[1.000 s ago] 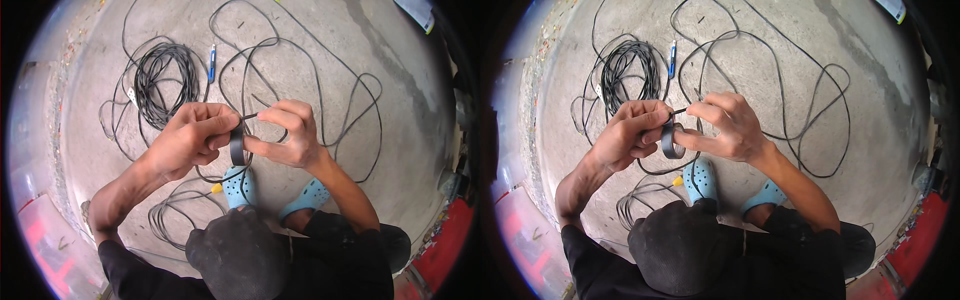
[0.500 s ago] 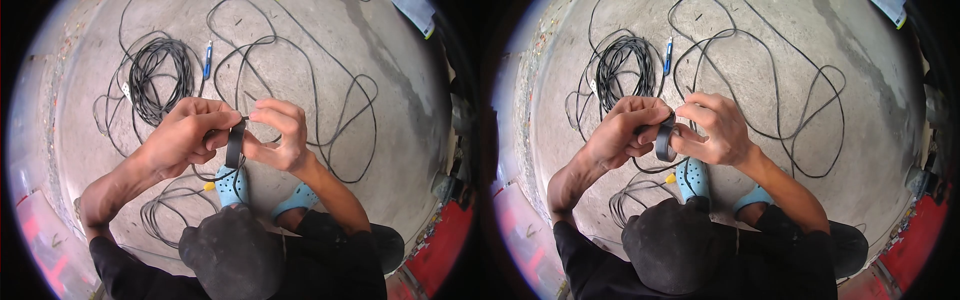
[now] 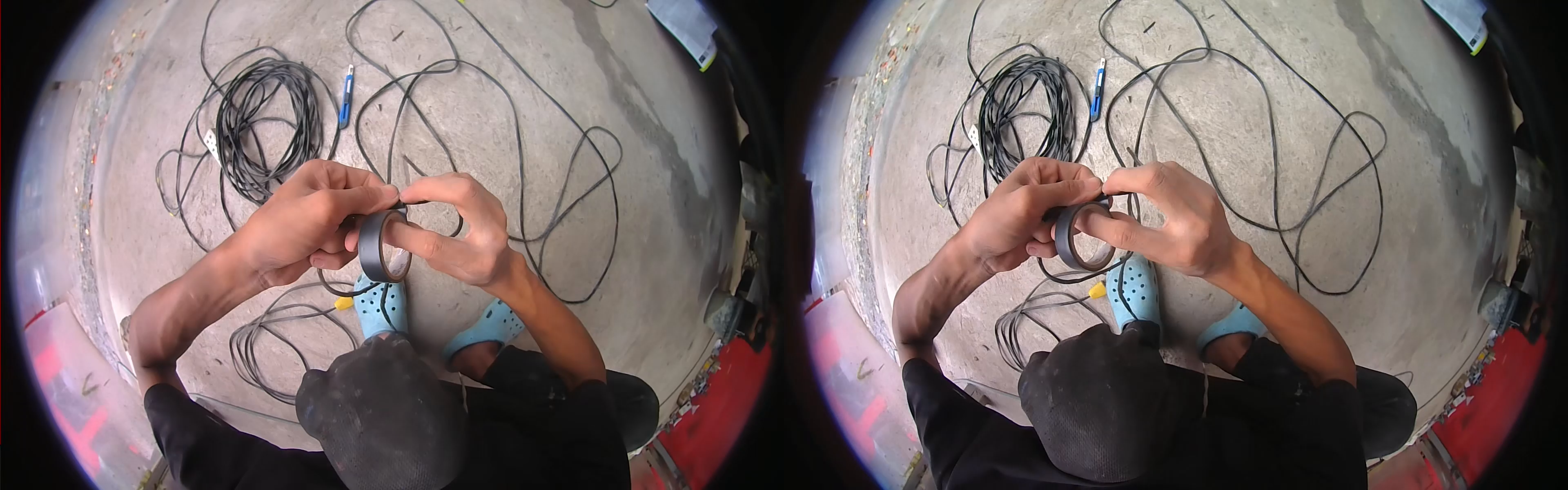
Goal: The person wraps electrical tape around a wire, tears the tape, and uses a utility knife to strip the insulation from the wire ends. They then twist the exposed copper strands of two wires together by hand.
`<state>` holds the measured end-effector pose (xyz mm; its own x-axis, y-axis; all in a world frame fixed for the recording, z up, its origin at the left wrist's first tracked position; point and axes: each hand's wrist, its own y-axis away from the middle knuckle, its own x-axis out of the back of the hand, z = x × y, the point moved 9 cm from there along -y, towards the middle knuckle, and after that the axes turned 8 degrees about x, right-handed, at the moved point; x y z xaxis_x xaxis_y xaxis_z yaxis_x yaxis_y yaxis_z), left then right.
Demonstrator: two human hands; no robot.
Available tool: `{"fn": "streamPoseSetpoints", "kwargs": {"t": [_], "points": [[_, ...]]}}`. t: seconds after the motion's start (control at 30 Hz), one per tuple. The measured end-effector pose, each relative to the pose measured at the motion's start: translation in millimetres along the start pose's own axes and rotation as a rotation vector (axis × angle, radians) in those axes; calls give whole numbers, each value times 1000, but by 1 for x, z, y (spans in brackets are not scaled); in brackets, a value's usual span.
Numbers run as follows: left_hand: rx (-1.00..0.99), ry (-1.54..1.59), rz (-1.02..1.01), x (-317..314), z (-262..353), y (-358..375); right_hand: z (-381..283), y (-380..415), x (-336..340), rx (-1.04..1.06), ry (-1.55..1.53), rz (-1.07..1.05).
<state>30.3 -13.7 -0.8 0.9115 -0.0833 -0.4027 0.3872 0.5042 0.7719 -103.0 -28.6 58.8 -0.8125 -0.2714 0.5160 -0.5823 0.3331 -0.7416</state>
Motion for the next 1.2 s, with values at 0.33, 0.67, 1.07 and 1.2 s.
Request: {"fn": "streamPoseSetpoints", "kwargs": {"t": [0.33,0.67,1.07,1.2], "points": [[4,-82,-112,-16,3,1,11,1,14,-139,-46,136],[-234,-438,-72,-22,22,23,23,-8,15,-394,-320,205],[-645,-675,113,-28,38,38,28,-3,24,-564,-351,339],[-757,-843,189,-35,47,49,32,1,22,-672,-358,320]]}}
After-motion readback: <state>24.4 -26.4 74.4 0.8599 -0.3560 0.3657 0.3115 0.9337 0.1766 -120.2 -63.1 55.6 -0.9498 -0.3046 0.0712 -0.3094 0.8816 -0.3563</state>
